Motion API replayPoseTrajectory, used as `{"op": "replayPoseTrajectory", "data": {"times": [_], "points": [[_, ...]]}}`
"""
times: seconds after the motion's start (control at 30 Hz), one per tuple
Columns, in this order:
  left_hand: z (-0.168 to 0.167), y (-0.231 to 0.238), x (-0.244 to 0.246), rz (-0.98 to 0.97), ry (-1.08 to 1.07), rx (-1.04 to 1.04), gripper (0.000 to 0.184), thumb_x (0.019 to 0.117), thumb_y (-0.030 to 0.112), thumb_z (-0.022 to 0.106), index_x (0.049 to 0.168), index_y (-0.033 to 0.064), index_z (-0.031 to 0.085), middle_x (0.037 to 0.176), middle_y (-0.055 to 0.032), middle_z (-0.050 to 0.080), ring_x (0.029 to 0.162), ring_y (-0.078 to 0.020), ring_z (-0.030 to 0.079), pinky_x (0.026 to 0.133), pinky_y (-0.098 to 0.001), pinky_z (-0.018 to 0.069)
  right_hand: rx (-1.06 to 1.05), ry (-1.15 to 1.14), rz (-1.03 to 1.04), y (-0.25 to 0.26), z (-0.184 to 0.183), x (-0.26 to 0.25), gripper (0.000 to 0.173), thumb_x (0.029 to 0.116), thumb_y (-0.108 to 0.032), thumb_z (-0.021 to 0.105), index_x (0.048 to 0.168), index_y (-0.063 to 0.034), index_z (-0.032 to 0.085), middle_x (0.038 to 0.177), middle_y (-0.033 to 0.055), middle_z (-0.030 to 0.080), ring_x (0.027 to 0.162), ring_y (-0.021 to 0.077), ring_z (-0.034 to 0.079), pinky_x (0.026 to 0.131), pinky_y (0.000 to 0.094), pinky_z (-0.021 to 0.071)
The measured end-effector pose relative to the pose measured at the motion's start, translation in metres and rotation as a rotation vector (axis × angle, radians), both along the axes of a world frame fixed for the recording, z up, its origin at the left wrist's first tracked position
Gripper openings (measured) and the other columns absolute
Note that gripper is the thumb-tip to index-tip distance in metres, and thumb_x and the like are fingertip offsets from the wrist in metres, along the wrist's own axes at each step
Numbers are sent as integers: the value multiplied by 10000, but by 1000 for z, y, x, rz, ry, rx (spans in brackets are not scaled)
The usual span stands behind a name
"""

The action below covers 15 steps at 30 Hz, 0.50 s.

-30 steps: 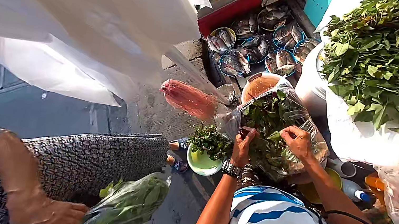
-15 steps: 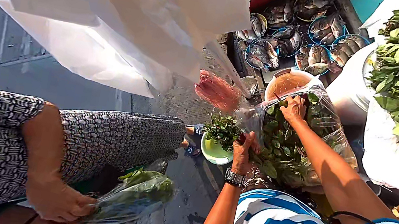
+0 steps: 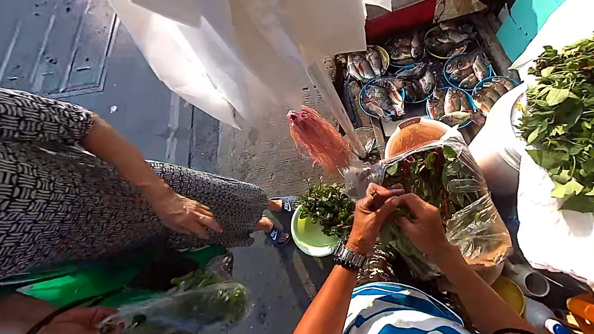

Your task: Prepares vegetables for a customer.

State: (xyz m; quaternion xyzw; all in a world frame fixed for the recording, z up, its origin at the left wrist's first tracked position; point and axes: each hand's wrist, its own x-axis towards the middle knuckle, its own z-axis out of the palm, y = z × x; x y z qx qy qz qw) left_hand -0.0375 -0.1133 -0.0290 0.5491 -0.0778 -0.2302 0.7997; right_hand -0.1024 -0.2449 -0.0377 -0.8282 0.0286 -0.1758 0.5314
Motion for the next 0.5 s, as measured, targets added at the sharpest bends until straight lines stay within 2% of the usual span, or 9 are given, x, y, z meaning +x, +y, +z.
{"op": "replayPoseTrajectory", "data": {"times": [0.1, 0.17, 0.2, 0.27, 0.3, 0.33, 0.4, 0.47, 0.5], "points": [[3, 12, -2, 0, -60, -6, 166, 981, 162, 657, 1052, 35, 738, 1073, -76, 758, 972, -158, 722, 878, -341, 597, 62, -22, 81, 4, 9, -6, 229, 901, -56, 692, 1097, 61, 714, 1059, 179, 741, 973, 216, 733, 895, 368, 606], [2, 20, -3, 33, -79, 2, 255, 988, 276, 657, 1045, 41, 738, 1179, -104, 734, 1023, -187, 719, 906, -366, 593, 121, -9, 131, 1, 9, -9, 243, 921, -42, 649, 1134, 59, 708, 1126, 173, 729, 1048, 198, 716, 957, 359, 589], [2, 26, -4, 63, -100, 16, 315, 985, 347, 659, 1025, 48, 753, 1264, -104, 706, 1099, -190, 693, 945, -366, 574, 142, 8, 140, -1, 9, -11, 250, 928, -38, 636, 1149, 59, 703, 1157, 173, 719, 1073, 196, 708, 974, 360, 583], [3, 41, -6, 132, -171, 50, 413, 991, 444, 627, 969, 58, 772, 1366, -123, 662, 1319, -256, 582, 1099, -399, 480, 172, 79, 108, -5, 6, -18, 261, 925, -25, 613, 1154, 59, 705, 1195, 176, 708, 1101, 202, 701, 986, 359, 578], [5, 47, -5, 164, -217, 47, 436, 998, 465, 610, 909, 70, 772, 1364, -145, 662, 1389, -316, 519, 1168, -434, 414, 182, 130, 57, -10, 3, -22, 249, 921, -23, 609, 1134, 56, 711, 1175, 173, 712, 1084, 202, 705, 971, 352, 583], [9, 53, -4, 189, -251, 36, 442, 999, 482, 605, 874, 89, 766, 1325, -158, 683, 1393, -356, 510, 1190, -458, 387, 186, 213, -16, -17, -3, -25, 242, 928, -33, 602, 1124, 53, 715, 1151, 174, 712, 1053, 208, 708, 950, 351, 587], [17, 66, -2, 231, -272, -18, 415, 999, 478, 599, 821, 133, 744, 1116, -147, 759, 1230, -349, 648, 1118, -472, 473, 110, 443, -158, -37, -23, -24, 254, 963, -51, 573, 1154, 54, 703, 1159, 207, 705, 1047, 271, 696, 955, 403, 554], [22, 79, 0, 252, -216, -154, 423, 1021, 477, 560, 792, 155, 712, 859, -85, 762, 946, -268, 755, 968, -449, 589, 7, 741, -204, -62, -52, -11, 325, 1012, -68, 525, 1289, 43, 653, 1291, 240, 658, 1223, 344, 628, 1088, 469, 462], [23, 83, 1, 263, -151, -243, 434, 1041, 460, 526, 770, 164, 692, 769, -45, 731, 823, -217, 752, 880, -415, 620, -35, 873, -200, -73, -65, -3, 367, 1030, -79, 500, 1361, 37, 608, 1365, 254, 612, 1306, 363, 572, 1137, 487, 411]]}}
